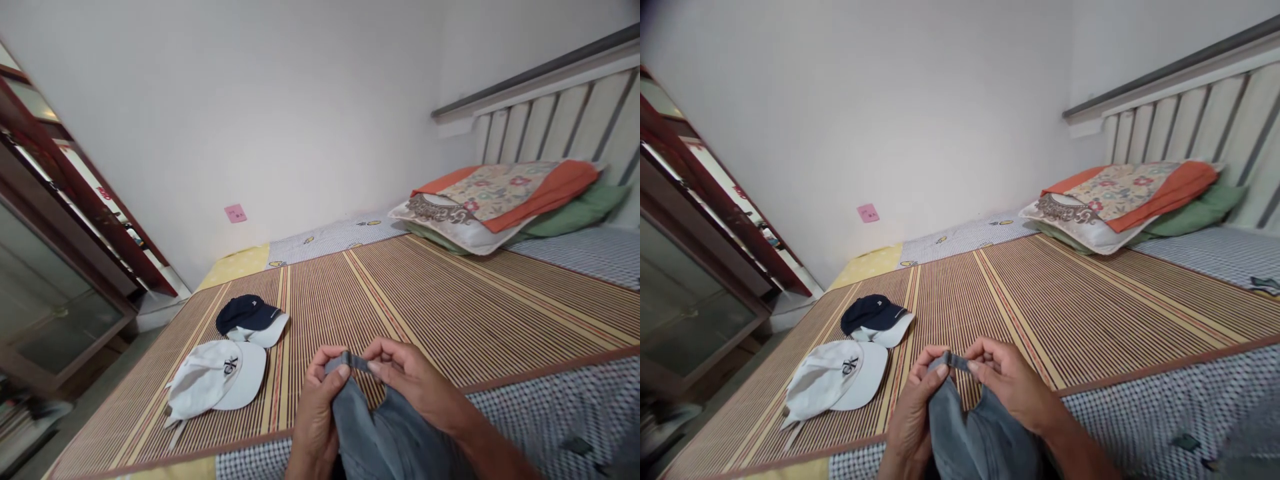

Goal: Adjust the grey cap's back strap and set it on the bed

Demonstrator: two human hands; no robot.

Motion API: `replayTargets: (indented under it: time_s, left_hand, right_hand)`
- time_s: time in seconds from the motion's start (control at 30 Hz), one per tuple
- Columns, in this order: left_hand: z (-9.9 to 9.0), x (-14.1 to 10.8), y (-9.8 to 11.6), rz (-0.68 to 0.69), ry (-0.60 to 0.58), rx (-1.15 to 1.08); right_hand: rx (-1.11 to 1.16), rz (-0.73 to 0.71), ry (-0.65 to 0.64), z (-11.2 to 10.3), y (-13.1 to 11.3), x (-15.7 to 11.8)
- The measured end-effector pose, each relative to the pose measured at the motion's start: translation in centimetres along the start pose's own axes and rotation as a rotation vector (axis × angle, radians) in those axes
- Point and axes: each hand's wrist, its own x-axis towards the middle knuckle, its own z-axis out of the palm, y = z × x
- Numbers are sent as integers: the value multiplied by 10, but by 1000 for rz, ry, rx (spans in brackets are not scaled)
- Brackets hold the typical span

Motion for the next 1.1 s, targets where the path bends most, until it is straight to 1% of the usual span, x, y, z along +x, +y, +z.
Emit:
replayTargets:
  time_s: [0.13,0.2,0.3,0.4,0.53,0.63,0.77,0.9,1.1]
  left_hand:
    - [3,-2,-2,-11,-69,29]
    - [5,-3,-2,1,-105,50]
    - [6,-5,-3,38,-110,70]
    - [7,-6,-3,62,-120,131]
    - [9,-7,-2,60,-163,260]
    - [7,-5,-3,73,-187,268]
    - [4,-2,-5,89,-137,198]
    - [5,-1,-5,84,-92,220]
    - [6,0,-2,24,-124,227]
  right_hand:
    - [6,-23,36,6,-8,0]
    - [-30,-24,55,7,-13,-1]
    - [-114,-16,92,6,-19,-3]
    - [-172,-10,88,6,-22,-4]
    - [-213,-22,89,6,-22,-4]
    - [-248,-55,96,4,-23,-4]
    - [-274,-78,93,0,-26,-6]
    - [-281,-94,88,-2,-24,-7]
    - [-270,-98,95,-1,-22,-6]
